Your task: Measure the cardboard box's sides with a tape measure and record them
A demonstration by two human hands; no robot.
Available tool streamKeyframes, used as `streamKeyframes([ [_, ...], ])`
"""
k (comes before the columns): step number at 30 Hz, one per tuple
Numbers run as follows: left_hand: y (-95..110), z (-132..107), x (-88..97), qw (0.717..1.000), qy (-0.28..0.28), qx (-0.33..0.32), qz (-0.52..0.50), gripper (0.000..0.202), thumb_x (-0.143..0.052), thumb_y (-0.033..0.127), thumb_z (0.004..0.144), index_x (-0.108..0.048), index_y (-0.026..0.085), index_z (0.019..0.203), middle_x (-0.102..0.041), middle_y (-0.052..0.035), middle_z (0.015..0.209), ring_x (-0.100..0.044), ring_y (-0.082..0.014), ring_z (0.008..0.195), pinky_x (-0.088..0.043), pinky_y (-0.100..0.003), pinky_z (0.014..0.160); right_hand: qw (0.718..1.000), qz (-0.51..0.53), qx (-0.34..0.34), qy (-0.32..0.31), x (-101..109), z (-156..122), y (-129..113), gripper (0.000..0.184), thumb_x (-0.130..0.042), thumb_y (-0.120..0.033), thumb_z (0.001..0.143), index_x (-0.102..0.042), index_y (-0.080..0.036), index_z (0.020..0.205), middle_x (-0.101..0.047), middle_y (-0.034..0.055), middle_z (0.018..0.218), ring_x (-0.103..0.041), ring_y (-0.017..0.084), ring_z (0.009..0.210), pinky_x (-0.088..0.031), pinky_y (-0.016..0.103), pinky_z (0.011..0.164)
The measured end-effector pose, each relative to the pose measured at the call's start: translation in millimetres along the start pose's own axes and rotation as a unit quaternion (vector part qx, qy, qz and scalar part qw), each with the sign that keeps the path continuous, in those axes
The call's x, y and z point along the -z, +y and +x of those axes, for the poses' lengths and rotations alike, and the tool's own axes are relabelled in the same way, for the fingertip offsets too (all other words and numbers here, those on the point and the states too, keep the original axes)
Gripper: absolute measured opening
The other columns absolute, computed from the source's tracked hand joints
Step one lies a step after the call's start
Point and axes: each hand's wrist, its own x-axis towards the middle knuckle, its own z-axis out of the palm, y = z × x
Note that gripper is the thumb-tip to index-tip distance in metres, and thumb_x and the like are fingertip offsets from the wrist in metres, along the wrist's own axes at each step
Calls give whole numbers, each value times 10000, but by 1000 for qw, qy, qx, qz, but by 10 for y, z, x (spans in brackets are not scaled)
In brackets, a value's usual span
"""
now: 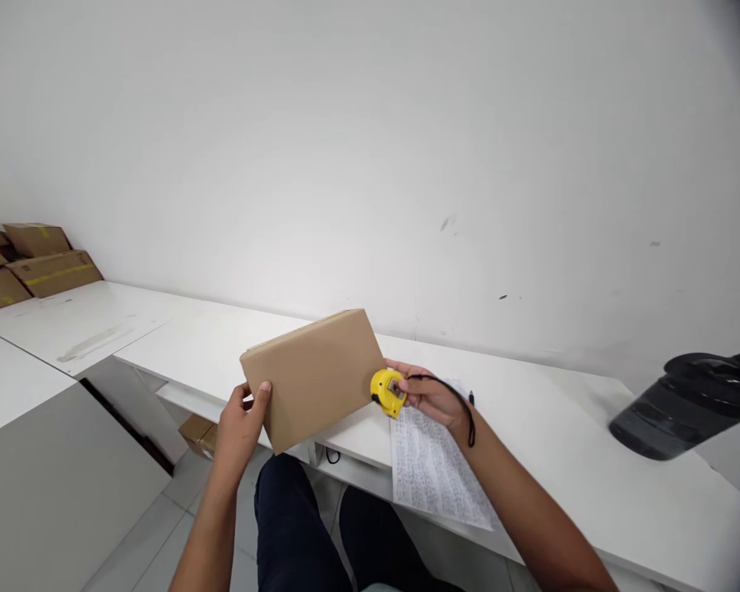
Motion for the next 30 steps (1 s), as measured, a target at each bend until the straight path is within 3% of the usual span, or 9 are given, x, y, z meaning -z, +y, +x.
streamKeyframes([
  [5,259,-254,94,991,-36,21,125,669,-390,782,885,-664,203,1075,-754,-125,1064,-721,-325,940,-531,-424,804,984,16,-161,-70,185,398,-442,261,-817,-273,767,-753,-125,972,-763,69,884,-708,156,772,-582,246,704],
  [9,275,-490,-35,966,-73,40,247,616,-287,705,953,-667,227,880,-762,-130,893,-724,-366,940,-499,-423,755,978,-23,-198,-68,147,773,-451,94,-792,-184,775,-724,-128,807,-704,26,716,-626,92,591,-521,171,550],
  [13,277,-712,-199,954,-86,37,284,587,-252,629,994,-687,236,1002,-781,-125,945,-734,-369,952,-500,-422,708,973,-58,-214,-59,30,1102,-375,104,-791,-128,750,-694,-104,722,-621,5,581,-508,58,449,-451,151,433],
  [17,235,-1016,-303,961,-129,-64,235,439,-397,563,991,-730,278,1018,-799,-57,958,-757,-292,871,-541,-380,694,984,-55,-170,-28,-100,1202,-313,120,-802,-171,766,-697,-123,799,-605,-21,592,-460,50,447,-450,155,444],
  [20,145,-1140,-292,962,-64,-231,134,314,-505,486,985,-733,281,1053,-800,-30,955,-758,-212,834,-570,-309,716,994,-39,-106,-3,-284,1010,-169,241,-828,-291,784,-713,-158,949,-588,-52,611,-475,54,489,-485,160,520],
  [22,78,-1064,-224,940,30,-323,105,269,-569,429,969,-714,270,1131,-792,-45,1022,-745,-207,908,-572,-310,795,998,-35,-57,13,-463,760,-33,330,-813,-403,811,-713,-162,1014,-568,-56,602,-520,70,526,-533,191,607],
  [24,19,-842,-126,926,104,-347,108,301,-592,410,958,-690,268,1205,-769,-68,1117,-708,-237,1044,-547,-373,930,999,-38,-23,24,-667,473,101,434,-776,-497,835,-693,-160,1096,-599,-38,647,-570,94,564,-570,251,673],
  [27,-48,-363,-17,954,131,-255,88,453,-533,524,959,-651,230,1284,-683,-127,1321,-585,-309,1286,-443,-520,1107,997,-61,3,43,-955,137,257,580,-746,-568,839,-604,-195,1260,-700,27,905,-619,116,615,-606,349,733],
  [30,-99,-23,-42,993,51,-104,1,638,-435,661,941,-618,174,1311,-629,-177,1397,-542,-340,1355,-420,-561,1136,990,-102,57,84,-1125,42,350,604,-690,-609,862,-545,-223,1304,-687,92,1163,-634,121,644,-613,401,765],
])
